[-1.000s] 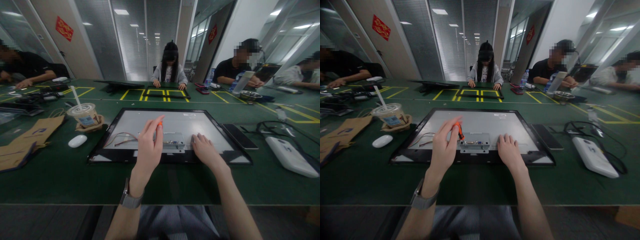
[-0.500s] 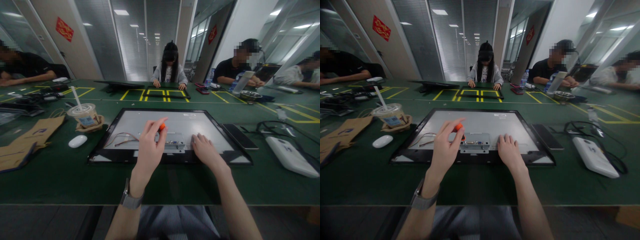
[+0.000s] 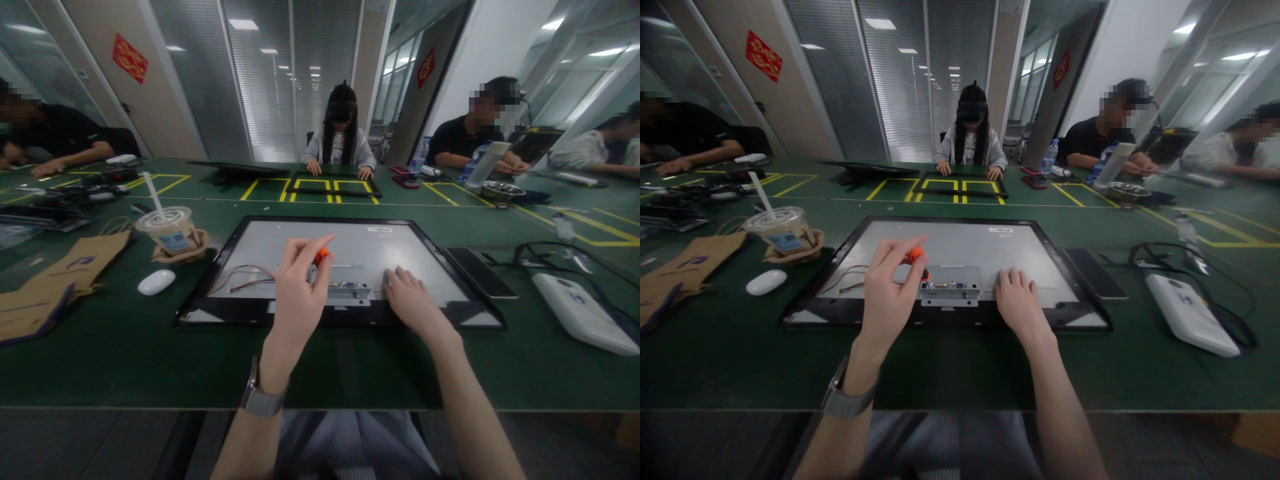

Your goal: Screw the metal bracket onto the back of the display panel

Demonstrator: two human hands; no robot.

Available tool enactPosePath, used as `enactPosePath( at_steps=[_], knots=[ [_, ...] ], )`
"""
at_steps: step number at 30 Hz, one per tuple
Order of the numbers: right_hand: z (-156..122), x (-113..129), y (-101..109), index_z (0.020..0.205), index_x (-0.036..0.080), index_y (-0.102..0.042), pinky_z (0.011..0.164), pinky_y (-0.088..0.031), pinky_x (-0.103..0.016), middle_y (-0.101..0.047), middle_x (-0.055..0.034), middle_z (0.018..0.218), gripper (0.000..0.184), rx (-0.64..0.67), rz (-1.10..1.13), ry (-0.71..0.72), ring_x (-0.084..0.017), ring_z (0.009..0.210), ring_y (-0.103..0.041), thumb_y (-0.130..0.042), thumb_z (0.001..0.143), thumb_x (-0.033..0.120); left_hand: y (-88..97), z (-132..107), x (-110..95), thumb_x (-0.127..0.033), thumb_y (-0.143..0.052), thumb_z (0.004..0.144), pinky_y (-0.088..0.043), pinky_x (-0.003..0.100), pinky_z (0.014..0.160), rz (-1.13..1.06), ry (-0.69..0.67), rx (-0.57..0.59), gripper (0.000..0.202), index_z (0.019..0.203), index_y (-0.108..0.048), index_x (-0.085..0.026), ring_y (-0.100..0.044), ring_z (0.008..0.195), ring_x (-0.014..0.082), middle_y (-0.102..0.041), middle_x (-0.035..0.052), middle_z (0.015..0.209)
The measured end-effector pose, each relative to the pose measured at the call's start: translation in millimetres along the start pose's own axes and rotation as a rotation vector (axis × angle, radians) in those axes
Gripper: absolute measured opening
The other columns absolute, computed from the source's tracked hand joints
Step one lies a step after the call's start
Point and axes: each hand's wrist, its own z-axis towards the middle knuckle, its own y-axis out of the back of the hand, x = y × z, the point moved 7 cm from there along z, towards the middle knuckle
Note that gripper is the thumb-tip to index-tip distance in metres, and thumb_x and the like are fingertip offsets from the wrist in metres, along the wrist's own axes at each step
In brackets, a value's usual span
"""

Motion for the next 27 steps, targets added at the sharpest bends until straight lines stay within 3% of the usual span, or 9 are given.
enactPosePath(
  at_steps=[4,12,22,27],
  knots=[
    [0,0,1,0.138,0.009,-0.047,0.104,-0.039,-0.049,-0.045,-0.0233,0.146,0.044,-0.002,-0.008,-0.008,-0.033,0.133,-0.044,-0.029,0.100,0.022,1.5,0,-1,-0.019,-0.057,0.092,-0.052,0.030,0.078,0.006,0.002,-0.018,0.023,0.113,-0.066,-0.020,-0.058,0.083,0.0137,-0.055,0.0036,0.094],
    [-1,0,1,0.138,0.009,-0.047,0.105,-0.038,-0.051,-0.043,-0.0232,0.148,0.045,-0.008,-0.001,-0.009,-0.036,0.136,-0.041,-0.028,0.100,0.023,-2.3,0,2,-0.016,-0.044,0.097,-0.053,0.031,0.083,-0.050,0.052,0.047,0.028,0.120,-0.059,-0.021,-0.059,0.099,0.0159,-0.058,0.0068,0.112],
    [-1,0,0,0.139,0.009,-0.046,0.104,-0.038,-0.049,-0.045,-0.0227,0.147,0.045,-0.010,-0.008,-0.004,-0.034,0.135,-0.042,-0.027,0.100,0.023,-8.3,-1,3,-0.015,-0.047,0.094,-0.053,0.029,0.077,-0.009,0.036,0.100,0.033,0.126,-0.054,-0.021,-0.060,0.093,0.0153,-0.058,0.0075,0.114],
    [-1,0,0,0.140,0.009,-0.046,0.105,-0.038,-0.050,-0.043,-0.0223,0.148,0.046,-0.008,-0.003,-0.014,-0.035,0.136,-0.041,-0.027,0.100,0.024,-9.8,-1,3,-0.014,-0.047,0.094,-0.052,0.031,0.082,-0.006,0.037,0.119,0.034,0.127,-0.053,-0.021,-0.060,0.096,0.0163,-0.058,0.0075,0.113]
  ],
)
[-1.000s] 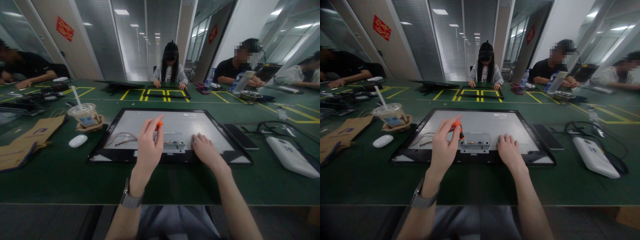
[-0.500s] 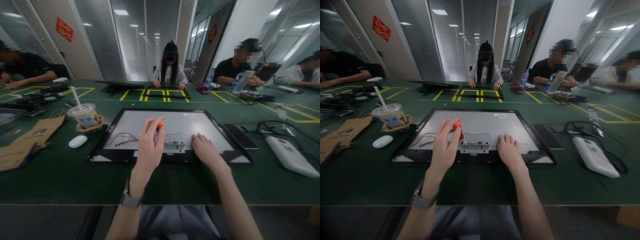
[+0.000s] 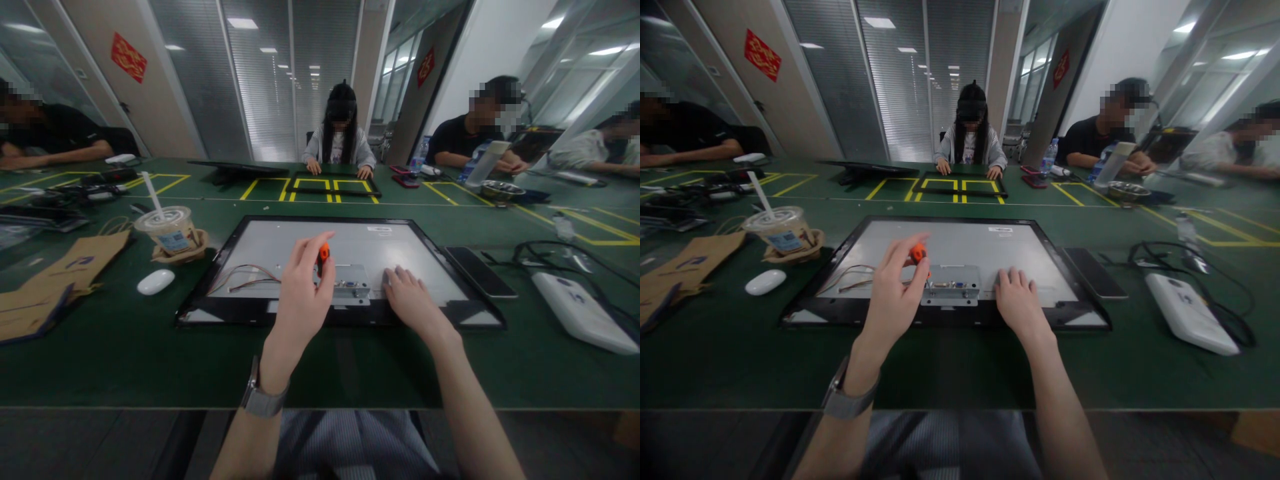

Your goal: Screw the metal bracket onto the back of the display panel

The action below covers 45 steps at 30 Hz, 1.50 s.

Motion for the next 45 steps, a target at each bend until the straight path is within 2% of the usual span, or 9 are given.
enactPosePath(
  at_steps=[9,21,32,37,45],
  knots=[
    [1,0,-1,0.138,0.008,-0.047,0.102,-0.039,-0.051,-0.046,-0.0238,0.145,0.045,-0.032,-0.003,0.021,-0.035,0.133,-0.043,-0.028,0.100,0.022,-2.3,-1,0,-0.012,-0.047,0.093,-0.052,0.033,0.086,-0.016,-0.018,0.015,0.036,0.127,-0.051,-0.022,-0.061,0.099,0.0174,-0.060,0.0069,0.111],
    [-1,2,2,0.139,0.009,-0.046,0.103,-0.039,-0.049,-0.045,-0.0225,0.146,0.045,-0.007,-0.015,0.007,-0.035,0.133,-0.044,-0.027,0.100,0.022,-8.8,-2,-3,-0.016,-0.049,0.094,-0.053,0.035,0.087,-0.001,-0.023,0.110,0.039,0.133,-0.047,-0.022,-0.063,0.099,0.0187,-0.063,0.0077,0.115],
    [1,1,1,0.138,0.008,-0.047,0.103,-0.038,-0.049,-0.045,-0.0237,0.146,0.045,-0.001,-0.005,0.014,-0.035,0.133,-0.044,-0.028,0.101,0.022,-7.3,-2,-1,-0.019,-0.048,0.096,-0.053,0.032,0.084,-0.009,0.012,0.094,0.041,0.137,-0.045,-0.023,-0.061,0.096,0.0173,-0.059,0.0071,0.113],
    [2,0,-1,0.137,0.008,-0.048,0.102,-0.039,-0.048,-0.046,-0.0240,0.145,0.044,-0.009,-0.005,0.022,-0.034,0.131,-0.046,-0.029,0.100,0.022,-1.2,-2,-2,-0.023,-0.043,0.099,-0.052,0.030,0.083,-0.044,0.008,0.016,0.035,0.132,-0.052,-0.022,-0.059,0.094,0.0147,-0.055,0.0065,0.110],
    [0,0,0,0.137,0.009,-0.048,0.103,-0.038,-0.048,-0.045,-0.0234,0.145,0.043,-0.015,-0.009,0.013,-0.034,0.134,-0.043,-0.029,0.100,0.022,13.9,-2,-4,-0.018,-0.044,0.097,-0.051,0.029,0.078,0.023,-0.013,-0.194,0.029,0.117,-0.065,-0.017,-0.056,0.088,0.0145,-0.053,0.0066,0.101]
  ],
)
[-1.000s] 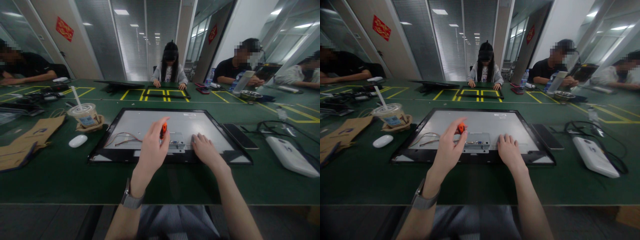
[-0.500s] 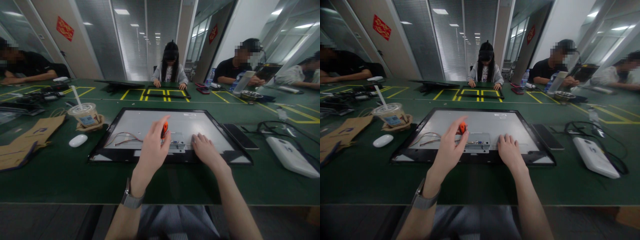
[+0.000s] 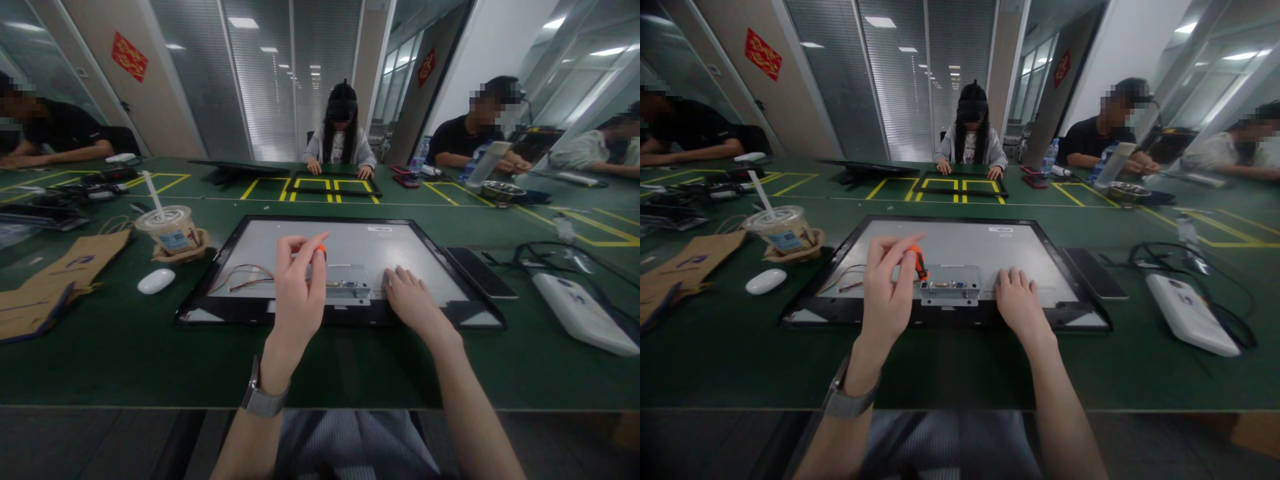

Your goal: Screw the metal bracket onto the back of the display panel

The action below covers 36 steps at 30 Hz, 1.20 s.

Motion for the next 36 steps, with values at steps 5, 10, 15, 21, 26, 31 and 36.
enactPosePath(
  at_steps=[5,10,15,21,26,31,36],
  knots=[
    [0.4,-0.2,0.3,0.137,0.009,-0.048,0.103,-0.039,-0.047,-0.046,-0.0231,0.145,0.043,0.005,-0.004,-0.002,-0.033,0.133,-0.044,-0.030,0.100,0.023,1.0,0.5,0.4,-0.015,-0.046,0.096,-0.052,0.028,0.074,0.002,-0.016,-0.027,0.027,0.114,-0.066,-0.016,-0.056,0.084,0.0132,-0.053,0.0059,0.098],
    [0.3,0.0,0.3,0.138,0.009,-0.047,0.103,-0.039,-0.048,-0.045,-0.0233,0.145,0.044,0.012,-0.005,0.000,-0.034,0.133,-0.044,-0.030,0.100,0.023,0.4,0.5,-0.8,-0.015,-0.047,0.096,-0.052,0.027,0.075,0.002,-0.030,-0.013,0.026,0.114,-0.065,-0.016,-0.056,0.087,0.0134,-0.053,0.0060,0.098],
    [-0.4,0.8,1.5,0.138,0.009,-0.047,0.104,-0.039,-0.049,-0.045,-0.0229,0.146,0.044,0.012,0.003,-0.004,-0.035,0.134,-0.043,-0.029,0.101,0.023,-0.3,1.0,-0.1,-0.015,-0.048,0.095,-0.054,0.028,0.076,0.004,-0.023,-0.006,0.026,0.115,-0.064,-0.017,-0.056,0.089,0.0136,-0.054,0.0062,0.101],
    [-0.3,1.0,1.1,0.139,0.009,-0.047,0.104,-0.039,-0.049,-0.045,-0.0227,0.147,0.044,0.019,-0.007,-0.011,-0.034,0.134,-0.043,-0.029,0.101,0.022,-2.4,0.8,0.1,-0.013,-0.052,0.092,-0.055,0.028,0.077,0.001,-0.024,0.006,0.026,0.115,-0.064,-0.017,-0.058,0.089,0.0139,-0.055,0.0060,0.102],
    [-0.3,1.0,1.6,0.139,0.010,-0.047,0.105,-0.039,-0.049,-0.045,-0.0220,0.147,0.044,0.023,-0.009,-0.011,-0.034,0.135,-0.043,-0.029,0.101,0.023,-4.5,-0.4,-0.3,-0.011,-0.058,0.089,-0.056,0.029,0.077,0.037,-0.042,0.039,0.029,0.116,-0.062,-0.017,-0.059,0.089,0.0144,-0.055,0.0057,0.103],
    [-0.1,1.2,1.7,0.137,0.009,-0.048,0.104,-0.039,-0.050,-0.045,-0.0233,0.146,0.044,0.025,-0.002,-0.007,-0.034,0.134,-0.043,-0.028,0.101,0.023,-5.4,-0.2,-1.3,-0.011,-0.054,0.091,-0.056,0.027,0.075,0.023,-0.040,0.061,0.030,0.120,-0.060,-0.017,-0.060,0.088,0.0138,-0.055,0.0062,0.104],
    [0.0,1.6,1.7,0.137,0.008,-0.047,0.104,-0.039,-0.051,-0.044,-0.0238,0.147,0.045,0.025,0.005,-0.002,-0.035,0.134,-0.043,-0.027,0.101,0.023,-5.1,0.1,-1.1,-0.015,-0.047,0.095,-0.055,0.027,0.073,-0.027,-0.006,0.068,0.027,0.119,-0.060,-0.019,-0.060,0.088,0.0137,-0.057,0.0063,0.104]
  ],
)
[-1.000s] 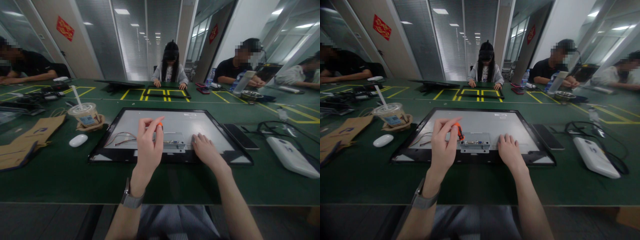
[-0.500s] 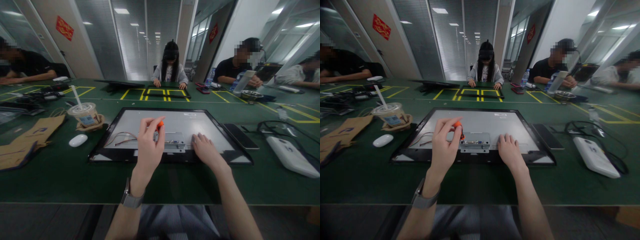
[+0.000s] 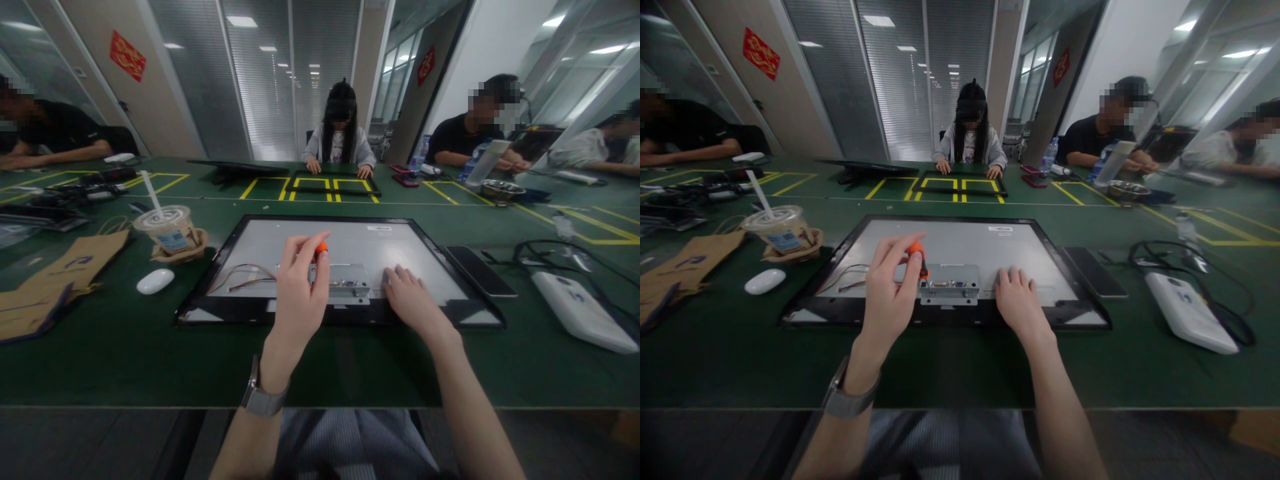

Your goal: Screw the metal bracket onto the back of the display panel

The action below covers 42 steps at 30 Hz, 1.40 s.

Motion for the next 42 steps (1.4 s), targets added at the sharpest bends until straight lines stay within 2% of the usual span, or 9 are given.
enactPosePath(
  at_steps=[9,17,25,35,42],
  knots=[
    [-0.1,-0.5,-0.3,0.137,0.009,-0.047,0.103,-0.038,-0.050,-0.044,-0.0236,0.146,0.045,0.000,0.006,0.000,-0.035,0.134,-0.042,-0.026,0.100,0.023,-0.2,0.0,0.8,-0.017,-0.045,0.096,-0.055,0.028,0.074,-0.010,0.006,0.002,0.027,0.118,-0.061,-0.020,-0.060,0.089,0.0143,-0.058,0.0064,0.104],
    [2.3,-1.6,-2.8,0.136,0.008,-0.048,0.101,-0.040,-0.049,-0.046,-0.0241,0.144,0.044,-0.014,0.001,0.016,-0.035,0.131,-0.045,-0.028,0.099,0.022,-1.5,0.4,0.1,-0.012,-0.051,0.092,-0.055,0.028,0.077,0.024,-0.010,0.008,0.029,0.119,-0.060,-0.017,-0.060,0.089,0.0139,-0.056,0.0061,0.103],
    [0.3,-0.8,-1.8,0.137,0.008,-0.047,0.103,-0.039,-0.050,-0.044,-0.0233,0.146,0.044,-0.022,-0.001,-0.003,-0.036,0.134,-0.042,-0.027,0.100,0.022,-2.2,-0.4,1.1,-0.009,-0.057,0.088,-0.057,0.030,0.077,0.068,-0.024,0.015,0.035,0.121,-0.058,-0.020,-0.060,0.089,0.0145,-0.055,0.0056,0.105],
    [-0.1,-0.4,0.7,0.138,0.008,-0.047,0.103,-0.039,-0.050,-0.044,-0.0240,0.146,0.044,-0.010,0.000,-0.001,-0.035,0.134,-0.043,-0.029,0.100,0.022,-1.6,-0.1,1.0,-0.013,-0.051,0.093,-0.056,0.027,0.073,0.015,0.008,0.015,0.029,0.121,-0.059,-0.020,-0.061,0.088,0.0138,-0.056,0.0057,0.105],
    [0.0,-0.3,0.0,0.139,0.008,-0.046,0.104,-0.038,-0.050,-0.044,-0.0231,0.147,0.045,0.008,0.007,0.004,-0.036,0.135,-0.041,-0.027,0.101,0.022,-0.8,0.1,1.2,-0.014,-0.048,0.094,-0.056,0.029,0.078,0.007,0.008,0.014,0.028,0.120,-0.059,-0.018,-0.060,0.091,0.0142,-0.056,0.0063,0.106]
  ],
)
